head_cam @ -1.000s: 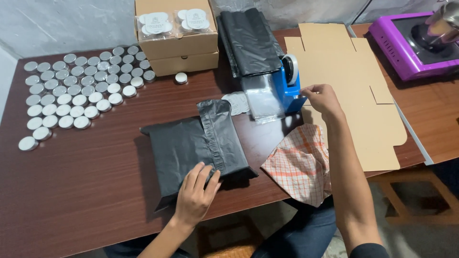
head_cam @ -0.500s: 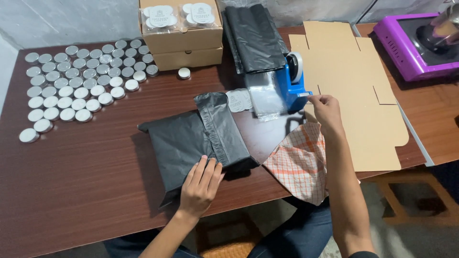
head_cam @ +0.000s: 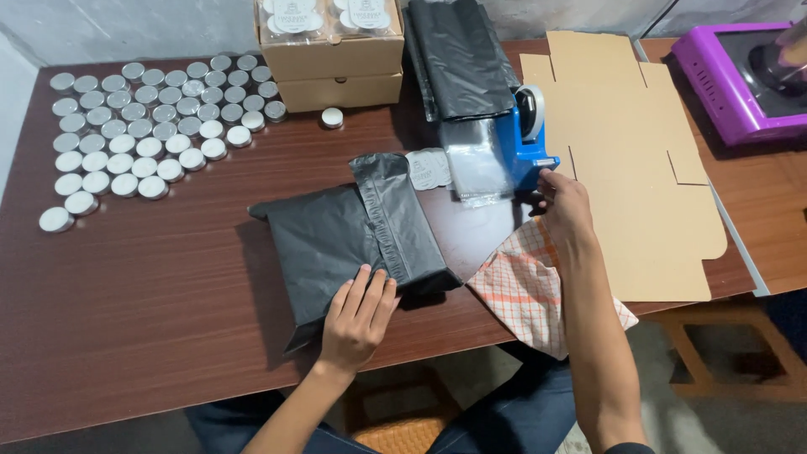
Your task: The person assembles a cardboard box, places multiple pre-packaged items inside, closes the box, and then wraps it in a black plastic shipping bag. The person seals the bag using a tape dispenser.
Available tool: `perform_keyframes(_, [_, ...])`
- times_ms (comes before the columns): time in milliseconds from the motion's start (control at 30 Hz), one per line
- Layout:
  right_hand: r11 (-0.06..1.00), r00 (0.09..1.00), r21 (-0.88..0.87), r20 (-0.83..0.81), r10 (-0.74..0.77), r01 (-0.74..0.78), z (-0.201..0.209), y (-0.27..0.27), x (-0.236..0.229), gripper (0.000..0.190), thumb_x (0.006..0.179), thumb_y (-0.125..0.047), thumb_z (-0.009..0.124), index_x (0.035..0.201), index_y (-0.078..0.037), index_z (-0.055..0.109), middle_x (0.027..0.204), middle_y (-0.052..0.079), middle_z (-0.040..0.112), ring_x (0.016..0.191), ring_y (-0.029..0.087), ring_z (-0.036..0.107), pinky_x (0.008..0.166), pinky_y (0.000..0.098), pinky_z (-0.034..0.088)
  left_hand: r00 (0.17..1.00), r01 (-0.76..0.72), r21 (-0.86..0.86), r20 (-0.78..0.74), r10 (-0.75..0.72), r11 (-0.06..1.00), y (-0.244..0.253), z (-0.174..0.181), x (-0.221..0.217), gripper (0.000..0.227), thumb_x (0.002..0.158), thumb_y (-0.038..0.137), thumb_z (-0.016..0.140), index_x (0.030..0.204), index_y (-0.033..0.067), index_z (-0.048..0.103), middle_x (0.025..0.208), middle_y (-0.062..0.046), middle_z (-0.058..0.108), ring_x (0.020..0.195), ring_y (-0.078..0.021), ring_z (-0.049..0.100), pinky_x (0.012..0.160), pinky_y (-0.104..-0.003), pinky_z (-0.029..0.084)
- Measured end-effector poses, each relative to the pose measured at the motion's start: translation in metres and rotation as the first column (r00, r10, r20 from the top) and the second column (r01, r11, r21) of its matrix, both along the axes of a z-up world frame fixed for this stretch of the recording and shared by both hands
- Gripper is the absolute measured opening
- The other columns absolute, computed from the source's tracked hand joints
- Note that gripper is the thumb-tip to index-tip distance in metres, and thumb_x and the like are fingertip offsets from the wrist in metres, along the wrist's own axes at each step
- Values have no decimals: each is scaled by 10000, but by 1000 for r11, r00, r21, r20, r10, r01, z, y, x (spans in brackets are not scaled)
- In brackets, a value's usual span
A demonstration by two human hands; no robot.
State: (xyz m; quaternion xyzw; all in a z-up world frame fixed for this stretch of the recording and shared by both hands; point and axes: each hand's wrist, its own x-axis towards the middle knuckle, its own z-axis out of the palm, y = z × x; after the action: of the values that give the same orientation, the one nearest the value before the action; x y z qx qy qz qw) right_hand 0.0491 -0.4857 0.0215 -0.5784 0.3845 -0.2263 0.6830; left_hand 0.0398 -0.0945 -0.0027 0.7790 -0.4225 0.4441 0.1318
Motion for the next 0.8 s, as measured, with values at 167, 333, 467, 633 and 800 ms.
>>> perform_keyframes(167, [1000,999,8,31,-9,9,-1,18,-11,177,885,-243,761,838,-98,671,705,47,589,552,127,539,427,226,337,999,-38,-46,11,39,998,0,-5,-2,225,933,269,753,1120,145,740,1137,-50,764,1121,-243,716,975,-392,533])
perform_keyframes(333, [912,937,-406,298,183,-49,16,90,-55,108,1044,-160,674,1077,-57,674,1113,73,585,1124,157,520,991,283,443,999,-51,-82,-9,51,995,-1,-12,-2,251,916,302,767,1124,167,725,1175,-32,762,1156,-218,707,1000,-402,502])
perform_keyframes(467, [862,825,-396,336,455,-315,-8,150,-100,81,890,-125,728,968,-108,714,1425,171,527,1334,279,458,1186,428,288,992,-123,-85,1,123,989,1,-19,-6,290,894,347,779,1124,181,722,1165,-25,752,1174,-238,690,1050,-432,432])
perform_keyframes(633, [719,863,-653,199,465,-237,-22,221,-108,120,868,-112,791,988,-109,792,1561,123,400,1449,252,342,1224,385,188,986,-154,-152,-82,142,976,3,-16,-6,375,842,414,818,1120,187,710,1161,-45,730,1172,-284,679,1026,-449,430])
perform_keyframes(800, [634,945,-737,-19,326,-234,-12,242,-107,108,891,-224,791,992,-189,803,1700,153,154,1558,434,49,1238,573,42,989,-135,-130,-85,125,982,5,-15,-6,384,821,395,843,1108,172,721,1153,-65,737,1163,-292,682,996,-441,435])
